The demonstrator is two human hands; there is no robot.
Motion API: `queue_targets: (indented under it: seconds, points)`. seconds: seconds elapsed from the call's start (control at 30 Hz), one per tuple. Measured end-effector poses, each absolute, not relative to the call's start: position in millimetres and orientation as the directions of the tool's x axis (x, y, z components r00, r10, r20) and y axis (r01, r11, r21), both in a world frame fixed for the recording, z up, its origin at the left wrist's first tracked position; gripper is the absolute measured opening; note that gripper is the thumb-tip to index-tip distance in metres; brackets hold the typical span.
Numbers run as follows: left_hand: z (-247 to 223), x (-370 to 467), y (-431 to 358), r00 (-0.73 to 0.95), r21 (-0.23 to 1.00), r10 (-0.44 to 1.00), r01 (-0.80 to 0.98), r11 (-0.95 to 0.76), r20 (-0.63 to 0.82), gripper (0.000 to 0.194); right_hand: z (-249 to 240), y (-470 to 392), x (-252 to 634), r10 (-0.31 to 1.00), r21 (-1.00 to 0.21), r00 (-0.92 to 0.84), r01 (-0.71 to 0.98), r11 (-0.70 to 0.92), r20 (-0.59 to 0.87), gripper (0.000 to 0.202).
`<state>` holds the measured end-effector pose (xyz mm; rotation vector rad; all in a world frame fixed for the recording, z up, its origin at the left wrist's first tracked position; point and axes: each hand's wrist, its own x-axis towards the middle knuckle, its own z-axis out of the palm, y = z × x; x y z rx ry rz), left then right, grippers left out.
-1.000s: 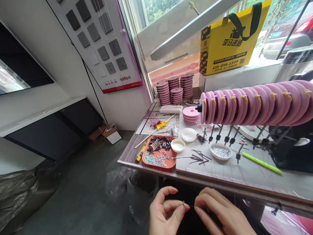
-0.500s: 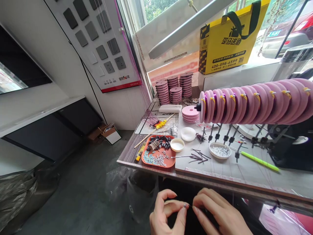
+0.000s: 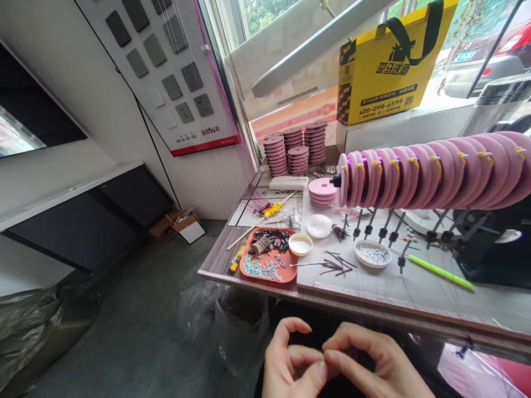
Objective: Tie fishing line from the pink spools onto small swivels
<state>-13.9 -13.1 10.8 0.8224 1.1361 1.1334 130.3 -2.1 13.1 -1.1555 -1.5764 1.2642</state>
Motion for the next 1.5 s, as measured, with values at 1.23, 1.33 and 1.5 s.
queue_targets:
  seconds: [1.23,1.33,1.5]
  points:
    - [-0.9,1.2,15.4,0.369,0.263,0.709,0.746,-0.611,0.6,0.013,59.3,70.2,164.2,0.955,-0.563,-0.293,0.799,0.213,-0.053,0.018]
    - [-9.3,10.0,16.5,0.421,0.072,0.635,0.796,-0.601,0.648,0.013,58.6,71.7,163.3,0.949,-0.535,-0.298,0.82,0.202,-0.099,0.019]
    - [-14.0,12.5,25.2,0.514,-0.13,0.601,0.815,-0.565,0.612,0.016,60.6,74.6,162.1,0.944,-0.497,-0.298,0.846,0.192,-0.142,0.02]
